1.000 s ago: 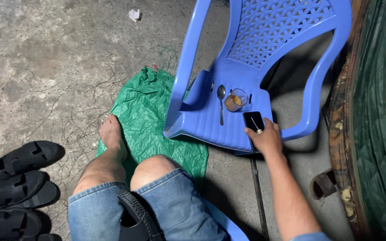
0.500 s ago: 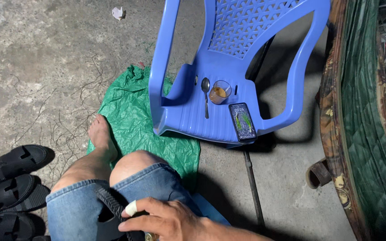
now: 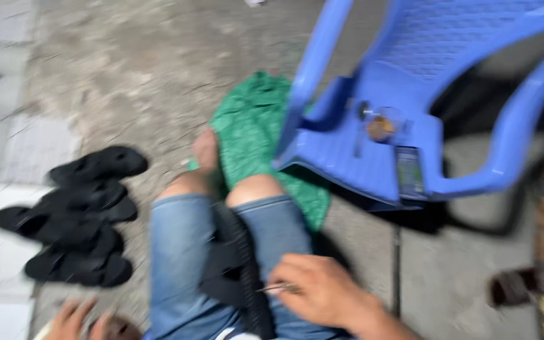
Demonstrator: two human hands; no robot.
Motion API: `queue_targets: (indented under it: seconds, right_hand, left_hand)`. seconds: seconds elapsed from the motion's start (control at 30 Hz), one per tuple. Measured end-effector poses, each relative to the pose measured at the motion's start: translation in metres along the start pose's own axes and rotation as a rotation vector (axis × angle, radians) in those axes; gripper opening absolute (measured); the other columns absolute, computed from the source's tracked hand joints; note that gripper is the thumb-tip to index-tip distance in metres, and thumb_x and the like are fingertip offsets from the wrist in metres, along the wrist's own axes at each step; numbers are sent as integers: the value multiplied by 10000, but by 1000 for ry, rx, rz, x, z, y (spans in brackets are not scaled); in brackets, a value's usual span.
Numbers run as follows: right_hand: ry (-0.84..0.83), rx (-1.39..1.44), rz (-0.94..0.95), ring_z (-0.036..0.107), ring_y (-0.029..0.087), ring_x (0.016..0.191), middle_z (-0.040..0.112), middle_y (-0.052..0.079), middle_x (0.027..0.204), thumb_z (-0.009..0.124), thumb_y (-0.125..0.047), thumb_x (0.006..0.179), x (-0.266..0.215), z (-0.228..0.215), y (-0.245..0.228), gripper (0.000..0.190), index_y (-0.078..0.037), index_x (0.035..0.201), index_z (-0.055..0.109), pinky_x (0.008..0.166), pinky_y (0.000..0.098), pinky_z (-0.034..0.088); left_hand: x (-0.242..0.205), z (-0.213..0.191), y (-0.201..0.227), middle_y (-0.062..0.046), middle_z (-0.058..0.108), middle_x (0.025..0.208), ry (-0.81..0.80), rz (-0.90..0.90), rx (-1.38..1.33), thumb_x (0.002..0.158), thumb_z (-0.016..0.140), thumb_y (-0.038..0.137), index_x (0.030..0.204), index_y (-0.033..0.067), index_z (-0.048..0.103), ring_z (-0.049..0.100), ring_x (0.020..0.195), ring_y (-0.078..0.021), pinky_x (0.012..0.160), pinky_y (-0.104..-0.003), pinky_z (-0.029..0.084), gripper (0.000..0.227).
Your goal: The person sits on a blue plastic chair and sews a black sandal held on their lap using a needle and thread. They repeatedly push the needle through the sandal's strap and pull the thread to stitch it. Several other sandals are visible on the floor nearby.
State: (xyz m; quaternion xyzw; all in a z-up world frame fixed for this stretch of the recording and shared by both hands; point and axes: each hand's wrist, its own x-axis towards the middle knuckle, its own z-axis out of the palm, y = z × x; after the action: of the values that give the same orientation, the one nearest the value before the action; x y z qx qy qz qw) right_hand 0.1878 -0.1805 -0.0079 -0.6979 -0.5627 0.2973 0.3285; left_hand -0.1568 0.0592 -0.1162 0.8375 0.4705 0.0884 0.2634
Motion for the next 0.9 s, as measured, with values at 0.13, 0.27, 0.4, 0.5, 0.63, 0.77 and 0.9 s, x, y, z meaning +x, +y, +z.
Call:
queue_targets:
  seconds: [0.13, 0.27, 0.4, 0.5, 0.63, 0.77, 0.9]
  right_hand:
    - [-136, -107, 365, 666, 124, 727, 696, -62, 787, 603, -380, 794, -16, -16, 11, 156, -238, 781, 664, 668, 275, 498]
    - [-416, -394, 873, 586, 85, 1090, 577, -172, 1201, 536, -583, 761, -19, -46, 0, 439, -391, 1154, 569, 918, 295, 466]
    - [-11, -397, 541, 604, 150, 1012, 545, -52, 1138, 446, -370, 831, -16, -51, -13, 461, -294, 1286, 467, 859, 322, 461]
    - [46, -408, 139, 619, 175, 944, 608, 11, 1068, 503, -233, 847, -2, -40, -25, 382, -245, 1224, 563, 800, 301, 475]
    - [13, -444, -33, 614, 210, 787, 598, -9, 939, 557, -168, 804, 21, -24, -34, 379, -259, 1169, 600, 636, 346, 486]
    - [12, -473, -46, 594, 191, 743, 571, -23, 897, 547, -185, 827, 31, -19, -32, 356, -273, 1167, 603, 570, 338, 481]
    - [9, -478, -79, 580, 196, 715, 570, -18, 879, 535, -151, 811, 34, -19, -29, 375, -271, 1159, 608, 584, 333, 470]
  left_hand:
    - [48, -43, 137, -109, 552, 1272, -150, 324, -163, 760, 629, 296, 1088, 124, 644, 518, 1184, -230, 1000, -368, 364, 371]
    - [63, -47, 195, -83, 494, 1336, -281, 529, -208, 801, 602, 375, 1185, 143, 585, 400, 1280, -333, 970, -469, 354, 449]
    - [79, -35, 215, -73, 504, 1306, -431, 698, -222, 848, 555, 380, 1273, 131, 489, 389, 1247, -325, 933, -473, 321, 497]
    - [88, -27, 220, -51, 621, 1151, -468, 747, -267, 861, 533, 363, 1178, 116, 535, 536, 1108, -251, 933, -448, 306, 402]
    - [96, -24, 225, 63, 683, 856, -599, 663, -244, 851, 523, 392, 921, 200, 606, 644, 839, -152, 909, -426, 277, 220]
    - [99, -14, 221, 60, 684, 869, -587, 674, -248, 852, 525, 384, 939, 206, 631, 630, 861, -141, 934, -413, 249, 225]
    - [98, -8, 219, 70, 673, 864, -559, 690, -285, 860, 519, 373, 921, 203, 622, 622, 849, -123, 907, -401, 239, 208]
